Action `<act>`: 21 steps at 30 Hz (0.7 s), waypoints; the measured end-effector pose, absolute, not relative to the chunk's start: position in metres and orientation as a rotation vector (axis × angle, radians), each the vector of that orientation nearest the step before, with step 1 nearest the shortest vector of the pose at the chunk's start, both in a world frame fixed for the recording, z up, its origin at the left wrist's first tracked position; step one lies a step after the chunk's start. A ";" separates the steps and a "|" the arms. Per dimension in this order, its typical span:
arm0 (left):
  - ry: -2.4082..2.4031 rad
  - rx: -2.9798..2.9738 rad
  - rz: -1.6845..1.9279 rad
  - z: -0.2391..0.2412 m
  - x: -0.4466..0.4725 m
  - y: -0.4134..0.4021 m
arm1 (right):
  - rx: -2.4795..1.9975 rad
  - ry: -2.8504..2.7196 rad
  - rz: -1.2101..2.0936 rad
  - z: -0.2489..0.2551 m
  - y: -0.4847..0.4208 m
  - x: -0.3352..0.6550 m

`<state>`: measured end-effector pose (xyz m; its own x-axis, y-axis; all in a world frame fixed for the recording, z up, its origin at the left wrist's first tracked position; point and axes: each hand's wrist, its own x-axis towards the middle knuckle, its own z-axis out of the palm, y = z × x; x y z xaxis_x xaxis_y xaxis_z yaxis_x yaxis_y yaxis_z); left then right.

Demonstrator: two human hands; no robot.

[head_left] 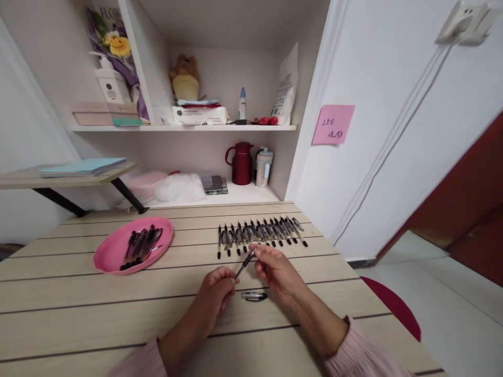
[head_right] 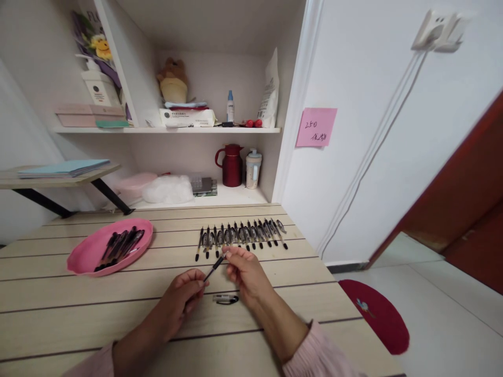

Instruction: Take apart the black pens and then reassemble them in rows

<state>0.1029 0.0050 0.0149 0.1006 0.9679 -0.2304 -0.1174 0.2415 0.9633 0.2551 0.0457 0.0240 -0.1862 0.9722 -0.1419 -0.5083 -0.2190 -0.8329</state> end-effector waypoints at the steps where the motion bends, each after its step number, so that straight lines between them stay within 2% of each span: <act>1: 1.152 0.987 1.038 0.014 0.103 0.005 | -0.837 -0.787 1.672 0.024 0.046 0.255; 21: 1.120 1.019 1.083 0.013 0.106 0.002 | -0.813 -0.856 1.667 0.019 0.047 0.257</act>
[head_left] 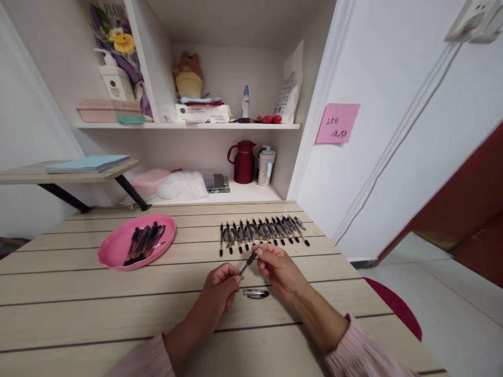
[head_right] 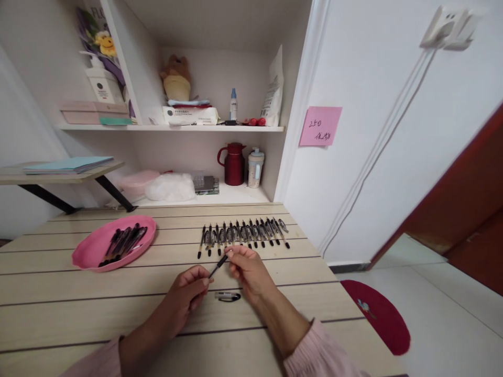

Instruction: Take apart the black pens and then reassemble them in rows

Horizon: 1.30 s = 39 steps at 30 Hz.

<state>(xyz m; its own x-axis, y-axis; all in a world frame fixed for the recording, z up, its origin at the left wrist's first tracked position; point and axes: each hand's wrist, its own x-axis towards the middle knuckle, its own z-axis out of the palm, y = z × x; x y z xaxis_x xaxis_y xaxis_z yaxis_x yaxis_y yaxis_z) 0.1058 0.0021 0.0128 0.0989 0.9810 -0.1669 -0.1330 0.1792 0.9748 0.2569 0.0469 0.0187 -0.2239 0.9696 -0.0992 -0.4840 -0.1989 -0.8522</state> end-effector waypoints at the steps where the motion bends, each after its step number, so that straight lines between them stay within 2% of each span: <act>1: 1.125 1.022 1.080 0.013 0.106 0.002 | -0.837 -0.860 1.653 0.018 0.047 0.257; 23: 1.196 1.008 1.037 0.016 0.106 0.001 | -0.875 -0.920 1.668 0.012 0.051 0.259; 32: 1.291 1.382 1.116 0.009 0.100 0.005 | -0.956 -0.948 1.613 0.007 0.051 0.257; 36: 1.275 1.225 1.053 0.009 0.101 0.005 | -0.837 -0.958 1.692 0.011 0.050 0.258; 39: 1.276 1.211 1.054 0.010 0.102 0.005 | -0.880 -0.933 1.608 0.011 0.050 0.258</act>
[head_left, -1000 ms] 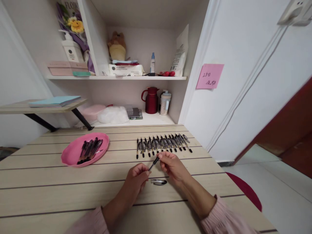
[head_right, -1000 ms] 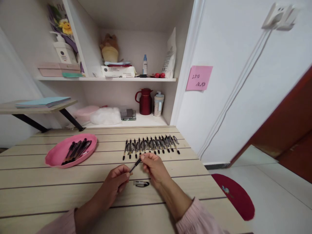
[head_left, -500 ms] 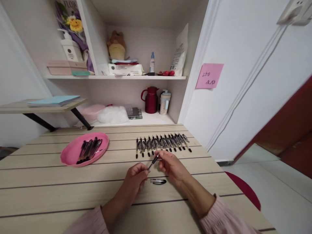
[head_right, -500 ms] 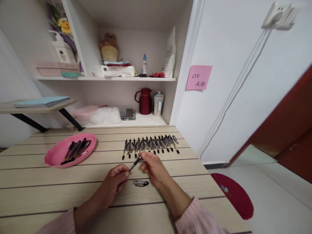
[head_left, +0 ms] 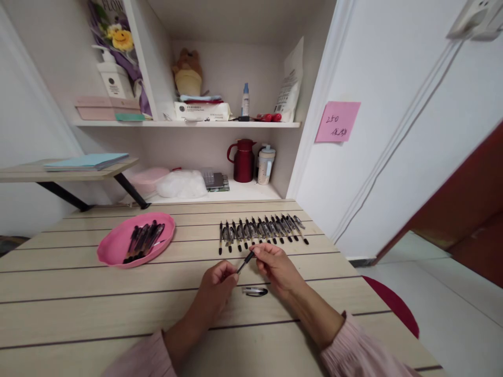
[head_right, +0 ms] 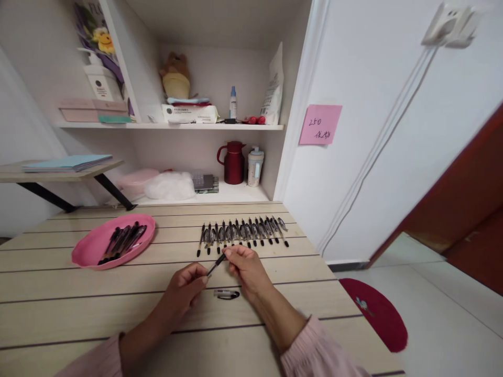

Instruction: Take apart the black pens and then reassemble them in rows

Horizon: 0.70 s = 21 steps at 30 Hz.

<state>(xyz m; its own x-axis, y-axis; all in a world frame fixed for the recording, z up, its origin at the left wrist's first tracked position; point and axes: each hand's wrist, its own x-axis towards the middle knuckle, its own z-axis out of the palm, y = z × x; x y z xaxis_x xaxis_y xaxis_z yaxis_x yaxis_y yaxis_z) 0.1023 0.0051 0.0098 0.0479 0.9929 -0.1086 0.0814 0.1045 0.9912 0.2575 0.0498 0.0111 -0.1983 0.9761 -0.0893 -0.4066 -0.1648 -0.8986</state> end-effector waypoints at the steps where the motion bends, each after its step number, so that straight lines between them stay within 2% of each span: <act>1: 1.278 1.222 1.058 0.010 0.102 0.005 | -0.912 -0.926 1.578 0.011 0.050 0.257; 7: 1.295 1.199 1.064 0.014 0.103 0.004 | -0.837 -0.916 1.645 0.012 0.050 0.258; 21: 1.333 1.249 1.094 0.019 0.103 0.001 | -0.921 -0.958 1.568 0.010 0.051 0.258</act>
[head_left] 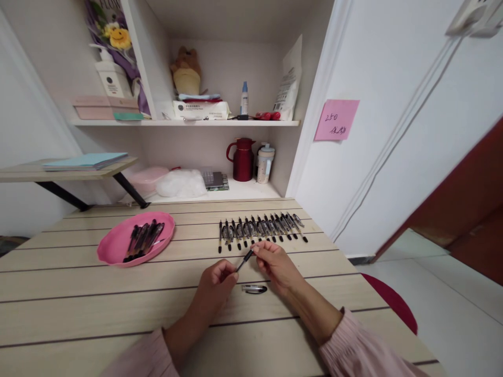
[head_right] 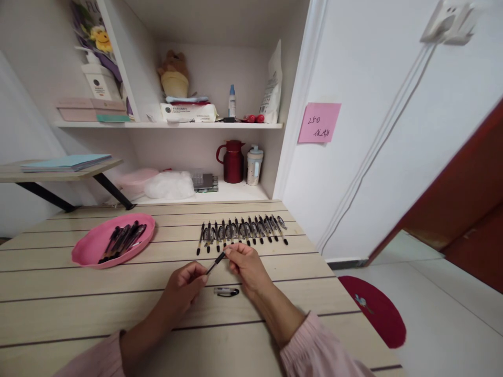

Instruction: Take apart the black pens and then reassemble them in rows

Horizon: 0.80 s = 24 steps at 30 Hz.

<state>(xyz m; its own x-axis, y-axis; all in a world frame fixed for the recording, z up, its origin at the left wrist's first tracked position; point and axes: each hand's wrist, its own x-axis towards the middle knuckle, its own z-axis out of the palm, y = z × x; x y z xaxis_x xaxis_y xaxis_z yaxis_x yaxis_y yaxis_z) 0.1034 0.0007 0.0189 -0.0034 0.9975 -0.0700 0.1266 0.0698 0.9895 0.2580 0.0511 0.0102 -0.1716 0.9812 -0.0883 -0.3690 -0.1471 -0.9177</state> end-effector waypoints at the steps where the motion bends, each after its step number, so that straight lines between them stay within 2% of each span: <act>1: 1.340 1.267 1.092 0.019 0.103 0.001 | -0.937 -0.961 1.557 0.010 0.051 0.258; 7: 1.356 1.198 1.123 0.012 0.098 0.005 | -1.066 -1.211 1.425 0.008 0.052 0.260; 12: 1.315 1.074 1.239 0.008 0.091 0.011 | -1.198 -1.993 1.094 0.008 0.042 0.272; 15: 1.295 1.049 1.240 0.009 0.091 0.011 | -1.218 -2.213 0.879 0.007 0.040 0.275; 24: 1.273 1.046 1.140 0.013 0.096 0.008 | -1.087 -1.306 1.227 0.011 0.069 0.291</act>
<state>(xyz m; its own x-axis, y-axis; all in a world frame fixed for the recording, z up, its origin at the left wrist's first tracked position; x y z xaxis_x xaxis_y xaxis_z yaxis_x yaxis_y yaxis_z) 0.0960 0.0078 0.0134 -0.0325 0.9874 -0.1549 -0.0462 0.1533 0.9871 0.2905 0.0686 0.0115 -0.0974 0.9917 0.0837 -0.0212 0.0820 -0.9964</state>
